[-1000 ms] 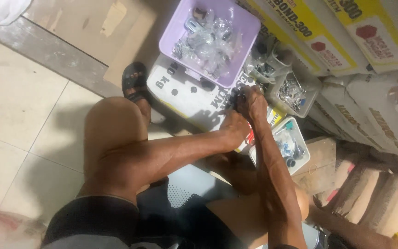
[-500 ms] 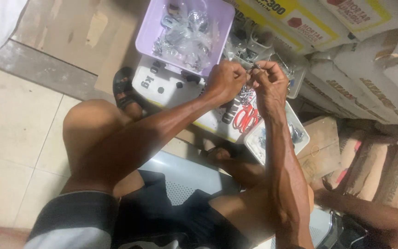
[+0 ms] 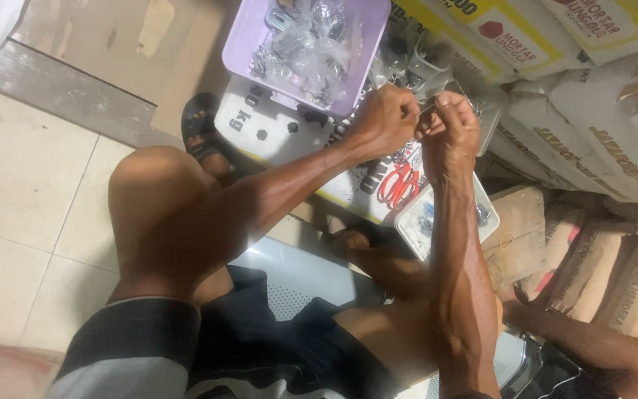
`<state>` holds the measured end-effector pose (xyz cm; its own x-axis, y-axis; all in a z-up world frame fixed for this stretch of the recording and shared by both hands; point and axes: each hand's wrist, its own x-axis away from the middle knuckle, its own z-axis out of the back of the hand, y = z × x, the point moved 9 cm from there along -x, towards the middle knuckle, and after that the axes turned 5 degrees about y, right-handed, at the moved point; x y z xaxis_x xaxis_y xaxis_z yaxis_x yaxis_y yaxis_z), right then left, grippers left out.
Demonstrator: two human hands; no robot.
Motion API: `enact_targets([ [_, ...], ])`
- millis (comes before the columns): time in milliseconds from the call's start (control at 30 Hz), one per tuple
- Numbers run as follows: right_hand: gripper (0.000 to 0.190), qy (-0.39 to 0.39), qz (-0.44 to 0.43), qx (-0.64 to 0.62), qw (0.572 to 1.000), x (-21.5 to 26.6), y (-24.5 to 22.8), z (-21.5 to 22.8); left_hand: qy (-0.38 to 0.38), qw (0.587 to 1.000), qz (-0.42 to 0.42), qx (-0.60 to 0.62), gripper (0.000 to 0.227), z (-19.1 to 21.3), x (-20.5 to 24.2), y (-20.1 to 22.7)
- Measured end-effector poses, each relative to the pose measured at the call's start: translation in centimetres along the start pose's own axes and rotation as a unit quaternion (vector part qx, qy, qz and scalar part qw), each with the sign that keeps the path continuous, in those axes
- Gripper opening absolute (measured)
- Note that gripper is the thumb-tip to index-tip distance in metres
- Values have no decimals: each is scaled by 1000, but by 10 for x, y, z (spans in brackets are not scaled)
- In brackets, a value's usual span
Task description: The person sits on a low stool and sorts small metal hardware items, such as screws and bolts, from a purple container into a white tray. They pick up individual pieces and place them into the tray, occasionally using a pair of red scissors that are resting on the tray.
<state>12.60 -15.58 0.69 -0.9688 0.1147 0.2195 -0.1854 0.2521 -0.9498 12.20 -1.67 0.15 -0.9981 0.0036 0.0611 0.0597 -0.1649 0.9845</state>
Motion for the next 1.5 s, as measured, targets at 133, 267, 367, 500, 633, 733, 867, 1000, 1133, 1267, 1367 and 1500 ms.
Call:
enact_targets([
  [133,15,-22,-16,-5,1000,6,-1,-14,30,999,-9,40,15,2,-2,-8],
  [267,15,-35,-39,15,998,13,-1,-23,29,998,27,58,13,12,7,-1],
  [367,12,-40,-63,3,997,19,0,-26,29,999,26,28,14,3,6,-13],
  [500,9,-25,-115,-29,993,25,13,-21,48,998,-37,-13,12,3,6,-21],
  [633,10,-28,-118,-20,992,39,-3,-42,42,997,-54,-48,12,18,10,6],
  [733,6,-19,-96,67,993,30,-2,-28,0,991,-97,-96,13,15,1,15],
  [867,6,-12,-15,130,991,31,-29,-24,14,983,-109,-144,12,-2,-1,15],
  [1000,5,-11,65,226,972,33,-39,-18,135,975,-137,-107,18,16,2,24],
  [1133,10,-54,253,366,894,38,-48,-30,110,984,-139,-9,21,18,-2,19],
  [1267,18,-91,365,474,796,41,-45,-38,36,993,110,10,20,14,-11,-19],
  [1367,19,-101,384,481,782,50,-56,-44,55,995,82,-5,25,18,-14,-26],
  [1500,17,-123,321,417,841,47,-65,-44,107,992,-66,3,17,23,-2,-6],
])
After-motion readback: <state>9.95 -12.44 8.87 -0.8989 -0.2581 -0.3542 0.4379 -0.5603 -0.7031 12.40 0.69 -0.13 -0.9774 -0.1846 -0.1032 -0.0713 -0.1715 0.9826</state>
